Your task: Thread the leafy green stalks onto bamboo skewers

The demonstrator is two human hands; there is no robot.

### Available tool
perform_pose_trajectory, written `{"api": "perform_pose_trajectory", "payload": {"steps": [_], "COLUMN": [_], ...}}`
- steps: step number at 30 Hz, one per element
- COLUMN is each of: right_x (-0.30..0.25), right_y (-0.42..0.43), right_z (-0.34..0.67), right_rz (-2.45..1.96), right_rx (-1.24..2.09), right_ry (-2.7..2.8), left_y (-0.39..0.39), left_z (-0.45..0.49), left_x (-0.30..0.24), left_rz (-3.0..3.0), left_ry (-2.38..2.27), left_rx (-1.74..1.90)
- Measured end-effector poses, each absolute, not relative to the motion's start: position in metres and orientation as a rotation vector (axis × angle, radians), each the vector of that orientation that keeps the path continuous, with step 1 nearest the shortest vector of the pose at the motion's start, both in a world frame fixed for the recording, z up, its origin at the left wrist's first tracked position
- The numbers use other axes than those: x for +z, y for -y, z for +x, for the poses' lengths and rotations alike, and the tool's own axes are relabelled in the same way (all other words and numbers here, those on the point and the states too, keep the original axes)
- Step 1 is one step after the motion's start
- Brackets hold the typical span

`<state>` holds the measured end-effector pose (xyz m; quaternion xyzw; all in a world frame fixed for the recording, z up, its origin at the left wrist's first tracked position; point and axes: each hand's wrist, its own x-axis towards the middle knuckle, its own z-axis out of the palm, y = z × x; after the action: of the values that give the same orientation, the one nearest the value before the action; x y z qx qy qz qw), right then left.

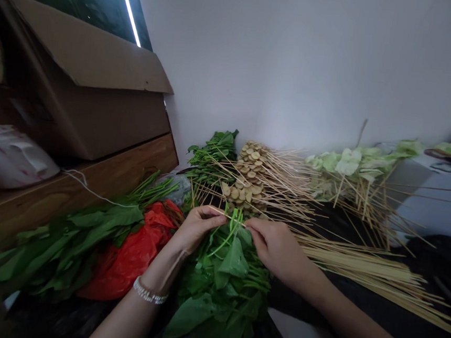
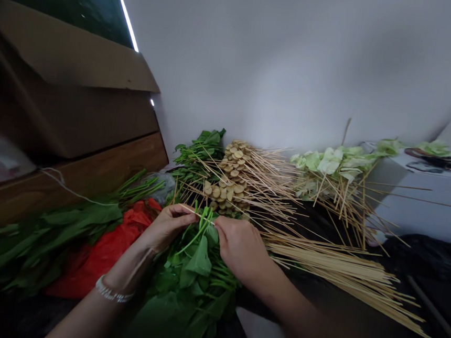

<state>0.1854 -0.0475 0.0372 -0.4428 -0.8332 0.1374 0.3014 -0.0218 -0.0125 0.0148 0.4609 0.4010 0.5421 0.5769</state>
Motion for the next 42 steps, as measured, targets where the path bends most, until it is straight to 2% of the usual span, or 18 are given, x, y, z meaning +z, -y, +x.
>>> {"api": "perform_pose_trajectory", "payload": {"steps": [5, 13, 20, 27, 30, 36, 42], "right_x": [0.041, 0.073, 0.077, 0.077, 0.078, 0.079, 0.079], "right_y": [0.041, 0.030, 0.029, 0.031, 0.033, 0.035, 0.035], "right_z": [0.195, 0.239, 0.244, 0.239, 0.238, 0.238, 0.240], "right_rz": [-1.127, -1.208, -1.224, -1.225, -1.219, -1.187, -1.099], "right_rx": [0.310, 0.073, 0.035, 0.061, 0.055, 0.117, 0.391], "right_ry": [2.125, 1.674, 1.658, 1.689, 1.706, 1.719, 1.792], "left_y": [0.010, 0.009, 0.014, 0.016, 0.016, 0.014, 0.005], "left_z": [-0.025, -0.031, -0.023, -0.021, -0.021, -0.023, -0.025], "left_x": [0.015, 0.019, 0.017, 0.009, 0.009, 0.019, 0.015], "left_rz": [1.130, 1.272, 1.919, 2.183, 2.093, 1.613, 1.108], "left_ry": [-0.928, -1.020, -0.962, -0.956, -0.917, -0.974, -0.933], "left_rx": [1.313, 1.411, 1.106, 0.830, 0.844, 1.206, 1.526]}}
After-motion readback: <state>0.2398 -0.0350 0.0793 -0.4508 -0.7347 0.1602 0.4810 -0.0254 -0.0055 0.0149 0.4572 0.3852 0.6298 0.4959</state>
